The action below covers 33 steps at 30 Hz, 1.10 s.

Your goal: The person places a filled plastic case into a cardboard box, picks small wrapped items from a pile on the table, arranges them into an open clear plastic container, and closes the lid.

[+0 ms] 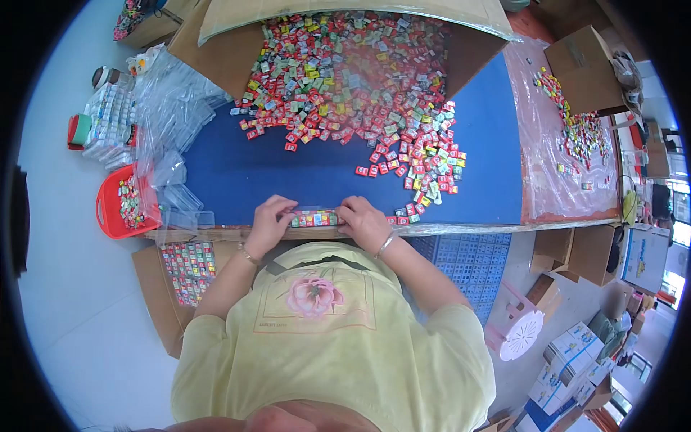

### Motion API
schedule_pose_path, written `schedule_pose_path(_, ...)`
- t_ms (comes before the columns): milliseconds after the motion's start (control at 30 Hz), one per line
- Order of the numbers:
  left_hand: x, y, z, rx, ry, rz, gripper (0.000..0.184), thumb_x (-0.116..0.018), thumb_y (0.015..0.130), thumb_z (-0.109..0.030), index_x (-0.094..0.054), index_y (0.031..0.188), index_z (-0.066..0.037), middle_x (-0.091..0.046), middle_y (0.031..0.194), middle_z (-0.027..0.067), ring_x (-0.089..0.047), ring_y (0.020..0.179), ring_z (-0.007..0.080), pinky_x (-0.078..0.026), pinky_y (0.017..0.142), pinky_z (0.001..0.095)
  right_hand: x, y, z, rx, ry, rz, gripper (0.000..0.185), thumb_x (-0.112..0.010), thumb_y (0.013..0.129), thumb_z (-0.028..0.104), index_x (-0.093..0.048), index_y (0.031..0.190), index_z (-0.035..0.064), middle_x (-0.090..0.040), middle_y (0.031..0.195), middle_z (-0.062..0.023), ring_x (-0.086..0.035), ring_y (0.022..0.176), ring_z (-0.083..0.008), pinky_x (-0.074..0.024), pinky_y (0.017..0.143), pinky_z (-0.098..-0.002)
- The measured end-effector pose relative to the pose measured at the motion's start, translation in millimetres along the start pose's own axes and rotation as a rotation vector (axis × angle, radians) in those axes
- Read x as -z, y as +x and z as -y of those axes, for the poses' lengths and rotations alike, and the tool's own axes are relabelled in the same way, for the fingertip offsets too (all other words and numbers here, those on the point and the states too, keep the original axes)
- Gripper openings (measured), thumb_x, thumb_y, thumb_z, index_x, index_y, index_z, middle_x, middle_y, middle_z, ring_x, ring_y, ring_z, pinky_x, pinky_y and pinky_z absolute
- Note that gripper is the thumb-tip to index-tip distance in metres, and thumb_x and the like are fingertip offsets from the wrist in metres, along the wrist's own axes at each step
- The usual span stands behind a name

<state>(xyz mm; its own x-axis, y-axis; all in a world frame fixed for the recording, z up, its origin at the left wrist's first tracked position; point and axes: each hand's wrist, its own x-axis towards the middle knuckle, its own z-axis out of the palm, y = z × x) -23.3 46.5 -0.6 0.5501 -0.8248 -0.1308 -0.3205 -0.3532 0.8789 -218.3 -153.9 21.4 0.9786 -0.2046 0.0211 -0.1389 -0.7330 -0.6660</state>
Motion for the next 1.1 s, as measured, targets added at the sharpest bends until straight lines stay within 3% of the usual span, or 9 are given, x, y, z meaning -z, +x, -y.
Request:
schedule_pose_path(200, 9.1, 6.4, -1.1, -0.249, 0.233, -0.201, 0.018, -0.071, 0.087, -0.003, -0.074, 0.105, -0.002, -0.069, 0.105, 0.0152, -0.069, 0.091, 0.0324, -0.056, 0.082, 0.0371, 0.4, 10.5, -18.4, 0.006, 0.003, -0.137, 0.032, -0.08, 0.075, 0.012, -0.068, 0.104, 0.0094, -0.064, 0.109, -0.0103, -0.063, 0.103, -0.0327, -0.0543, 0.087, -0.0427)
schedule_pose_path(400, 110.0, 84.9, 38.9, -0.081, 0.739, -0.756, 0.014, -0.07, 0.087, -0.009, -0.073, 0.099, -0.002, -0.07, 0.105, 0.0139, -0.065, 0.101, 0.0355, -0.052, 0.09, 0.0439, -8.4, 30.3, -35.6, -0.083, -0.103, -0.108, 0.024, -0.079, 0.079, 0.014, -0.069, 0.1, 0.0115, -0.064, 0.103, -0.0093, -0.065, 0.101, -0.0313, -0.055, 0.083, -0.0422)
schedule_pose_path(467, 148.9, 102.2, 48.8, -0.05, 0.88, -0.814, 0.019, -0.072, 0.086, -0.012, -0.072, 0.102, -0.003, -0.069, 0.107, 0.0137, -0.063, 0.106, 0.0363, -0.051, 0.092, 0.0451, -10.3, 33.1, -33.1, -0.142, -0.165, -0.124, 0.021, -0.079, 0.08, 0.016, -0.069, 0.099, 0.0135, -0.064, 0.1, -0.0069, -0.066, 0.099, -0.0288, -0.0561, 0.077, -0.0416)
schedule_pose_path(633, 184.1, 126.2, 74.4, 0.023, 1.021, -0.552, 0.019, -0.072, 0.085, -0.013, -0.072, 0.101, -0.003, -0.066, 0.108, 0.0143, -0.061, 0.106, 0.0359, -0.052, 0.091, 0.0463, -11.9, 39.8, -34.5, -0.192, -0.161, -0.133, 0.018, -0.079, 0.08, 0.017, -0.067, 0.093, 0.0139, -0.063, 0.094, -0.0062, -0.067, 0.093, -0.0283, -0.0552, 0.072, -0.0419)
schedule_pose_path(733, 175.2, 133.6, 69.1, 0.331, 0.876, -0.535, 0.019, -0.074, 0.084, -0.016, -0.072, 0.099, -0.004, -0.066, 0.11, 0.0136, -0.061, 0.108, 0.0348, -0.053, 0.09, 0.0469, -13.2, 40.5, -33.1, -0.149, -0.155, -0.192, 0.015, -0.078, 0.08, 0.016, -0.066, 0.089, 0.0113, -0.063, 0.09, -0.0062, -0.067, 0.084, -0.0301, -0.054, 0.069, -0.0428)
schedule_pose_path(767, 173.7, 135.5, 67.9, 0.329, 0.876, -0.535, 0.019, -0.074, 0.084, -0.016, -0.072, 0.099, -0.004, -0.066, 0.11, 0.0136, -0.061, 0.108, 0.0348, -0.053, 0.09, 0.0469, -13.8, 40.3, -32.4, -0.149, -0.155, -0.194, 0.015, -0.078, 0.08, 0.016, -0.066, 0.089, 0.0113, -0.063, 0.09, -0.0062, -0.067, 0.084, -0.0301, -0.054, 0.069, -0.0428)
schedule_pose_path(867, 172.6, 139.4, 65.2, 0.213, 0.952, -0.95, 0.016, -0.075, 0.084, -0.018, -0.072, 0.095, -0.006, -0.066, 0.107, 0.0111, -0.062, 0.107, 0.0335, -0.054, 0.088, 0.0457, -13.9, 41.2, -31.2, -0.163, -0.136, -0.203, 0.015, -0.078, 0.08, 0.015, -0.066, 0.088, 0.0111, -0.063, 0.09, -0.0065, -0.067, 0.083, -0.0302, -0.0537, 0.069, -0.0425)
schedule_pose_path(1000, 204.5, 148.2, 77.1, 0.048, 1.07, -0.682, 0.012, -0.075, 0.084, -0.017, -0.071, 0.092, -0.008, -0.066, 0.103, 0.0088, -0.062, 0.106, 0.0319, -0.054, 0.086, 0.0442, -15.6, 44.1, -34.8, -0.199, -0.174, -0.145, 0.015, -0.078, 0.081, 0.018, -0.066, 0.089, 0.0126, -0.063, 0.092, -0.0053, -0.067, 0.089, -0.028, -0.0545, 0.069, -0.0417)
schedule_pose_path(1100, 187.7, 141.6, 74.6, -0.112, 1.088, -0.757, 0.009, -0.074, 0.085, -0.015, -0.07, 0.09, -0.008, -0.065, 0.101, 0.0083, -0.062, 0.103, 0.0313, -0.053, 0.084, 0.0437, -17.5, 42.9, -36.8, -0.189, -0.174, -0.17, 0.015, -0.078, 0.081, 0.017, -0.067, 0.09, 0.0124, -0.062, 0.091, -0.0054, -0.067, 0.088, -0.0284, -0.0548, 0.069, -0.0417)
